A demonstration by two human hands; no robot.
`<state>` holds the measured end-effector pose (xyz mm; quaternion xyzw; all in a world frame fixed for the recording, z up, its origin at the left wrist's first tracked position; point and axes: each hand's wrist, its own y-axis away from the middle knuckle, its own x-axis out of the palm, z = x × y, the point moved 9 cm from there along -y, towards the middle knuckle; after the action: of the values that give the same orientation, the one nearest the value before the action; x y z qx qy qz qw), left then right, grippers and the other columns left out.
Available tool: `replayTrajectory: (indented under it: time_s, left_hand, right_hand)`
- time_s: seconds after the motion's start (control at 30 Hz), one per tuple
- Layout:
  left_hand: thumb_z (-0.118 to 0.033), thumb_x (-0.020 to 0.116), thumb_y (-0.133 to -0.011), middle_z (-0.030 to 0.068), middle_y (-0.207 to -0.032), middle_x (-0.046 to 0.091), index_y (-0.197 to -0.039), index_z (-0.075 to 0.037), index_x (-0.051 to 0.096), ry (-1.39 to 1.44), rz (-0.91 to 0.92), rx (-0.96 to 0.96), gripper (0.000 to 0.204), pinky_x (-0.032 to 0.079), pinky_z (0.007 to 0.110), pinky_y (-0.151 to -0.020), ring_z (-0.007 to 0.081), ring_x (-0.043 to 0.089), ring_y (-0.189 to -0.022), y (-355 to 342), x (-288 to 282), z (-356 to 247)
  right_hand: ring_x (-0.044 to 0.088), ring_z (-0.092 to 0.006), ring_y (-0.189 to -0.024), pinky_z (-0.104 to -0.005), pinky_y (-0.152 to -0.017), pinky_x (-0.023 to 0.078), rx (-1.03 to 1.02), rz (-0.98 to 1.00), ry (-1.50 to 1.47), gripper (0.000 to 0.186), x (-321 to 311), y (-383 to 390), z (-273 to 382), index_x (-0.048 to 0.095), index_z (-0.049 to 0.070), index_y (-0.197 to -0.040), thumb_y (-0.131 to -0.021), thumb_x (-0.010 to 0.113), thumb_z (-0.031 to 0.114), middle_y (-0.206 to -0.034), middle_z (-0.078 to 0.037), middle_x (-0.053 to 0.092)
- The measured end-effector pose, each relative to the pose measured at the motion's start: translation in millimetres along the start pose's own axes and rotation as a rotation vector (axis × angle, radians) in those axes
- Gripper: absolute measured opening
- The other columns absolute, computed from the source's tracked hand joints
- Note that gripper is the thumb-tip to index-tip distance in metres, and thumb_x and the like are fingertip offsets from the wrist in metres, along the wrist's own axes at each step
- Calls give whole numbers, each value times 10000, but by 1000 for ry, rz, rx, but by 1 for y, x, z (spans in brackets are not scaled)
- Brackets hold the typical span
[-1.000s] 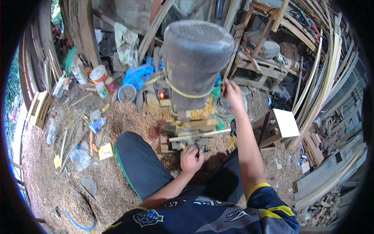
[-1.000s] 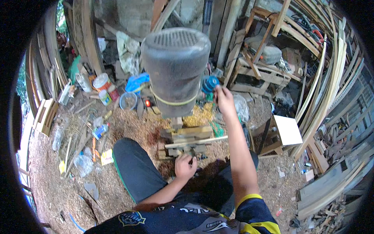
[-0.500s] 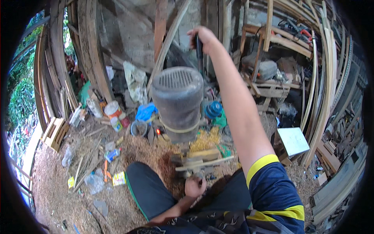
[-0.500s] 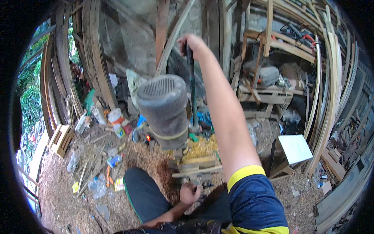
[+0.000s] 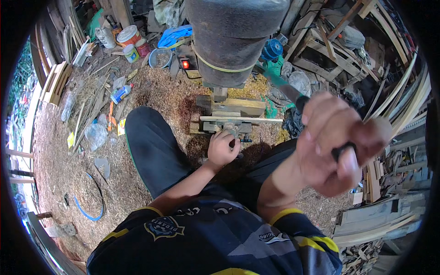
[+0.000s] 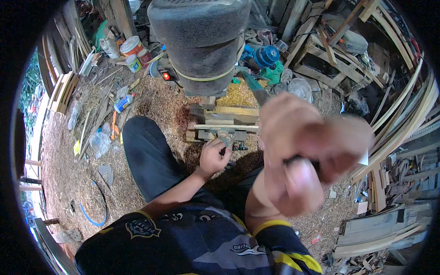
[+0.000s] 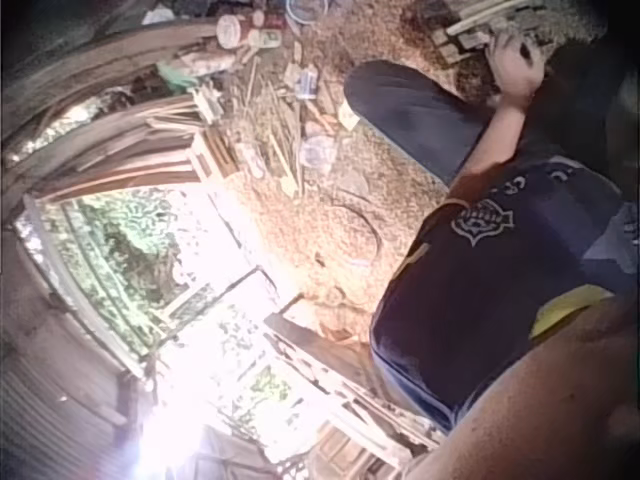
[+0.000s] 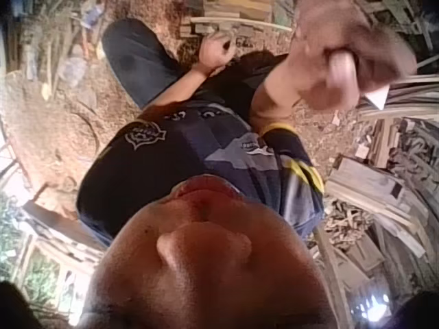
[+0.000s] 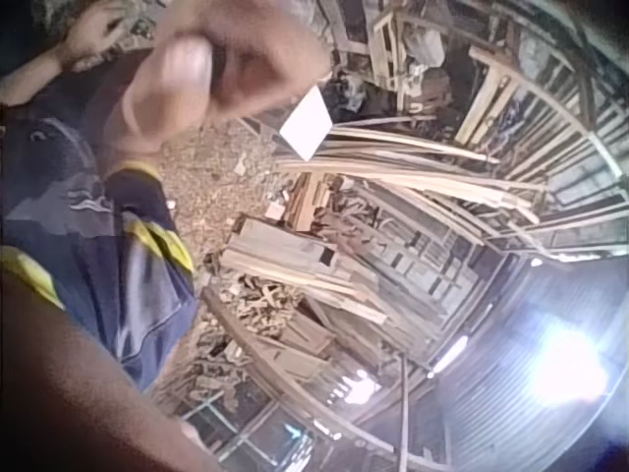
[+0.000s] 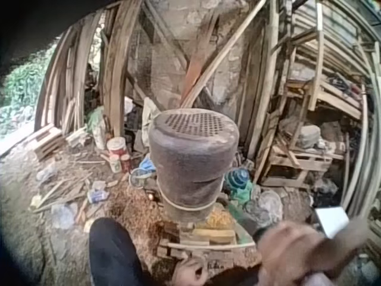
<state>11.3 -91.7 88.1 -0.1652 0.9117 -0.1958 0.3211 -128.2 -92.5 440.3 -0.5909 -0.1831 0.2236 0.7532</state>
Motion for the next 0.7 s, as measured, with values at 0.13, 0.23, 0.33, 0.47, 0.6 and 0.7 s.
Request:
replayTrajectory:
  time_s: [0.13, 0.23, 0.33, 0.47, 0.6, 0.7]
  left_hand:
    - [-142, 674, -860, 164, -791, 589, -779, -5, 640, 63, 68, 2, 162, 484, 479, -722, 404, 581, -763, 9, 3, -4]
    - [-94, 666, -894, 163, -795, 584, -797, 18, 623, 194, 107, -10, 154, 471, 456, -734, 388, 581, -794, 7, 3, 4]
    - [-118, 675, -901, 162, -789, 590, -768, 8, 617, 390, 79, -32, 192, 467, 452, -745, 377, 580, -791, 12, 5, 20]
    - [-114, 632, -970, 141, -754, 530, -775, 24, 562, 528, 78, -365, 249, 425, 413, -707, 317, 541, -757, 31, 16, 68]
    - [-155, 616, -1008, 108, -747, 513, -768, 14, 551, 563, 20, -444, 301, 411, 388, -683, 250, 513, -724, 37, 29, 80]
    - [-239, 609, -1044, 80, -786, 550, -797, -4, 575, 740, -101, -782, 343, 423, 362, -675, 171, 507, -719, 74, 51, 125]
  right_hand:
    - [430, -145, -484, -390, -582, 416, 165, -140, 104, 519, 0, 5, 5, 358, -72, -1473, -1035, 306, 202, -564, 12, 443]
    - [464, -144, -484, -370, -643, 451, 212, 185, 109, 669, 19, -26, 4, 190, -109, -1582, -1027, 358, 223, -577, 9, 490]
    - [689, -215, -827, -374, -1003, 491, 802, 269, 113, 916, -2, -12, -15, 59, -100, -1619, -957, 528, 326, -912, -123, 697]
    - [424, -332, -1484, -442, -1208, 346, 1155, 144, 299, 1075, -16, -10, -24, 76, 34, -1667, -817, 621, 403, -1588, -298, 385]
    - [453, -453, -1437, -517, -1100, 523, 1677, 115, 349, 1134, -8, -8, -34, 66, 49, -1663, -671, 607, 141, -1589, -296, 381]
    - [691, -495, -1102, -599, -821, 655, 2256, -113, 294, 1006, -2, 10, -37, 104, 15, -1634, -704, 474, -75, -1439, -338, 491]
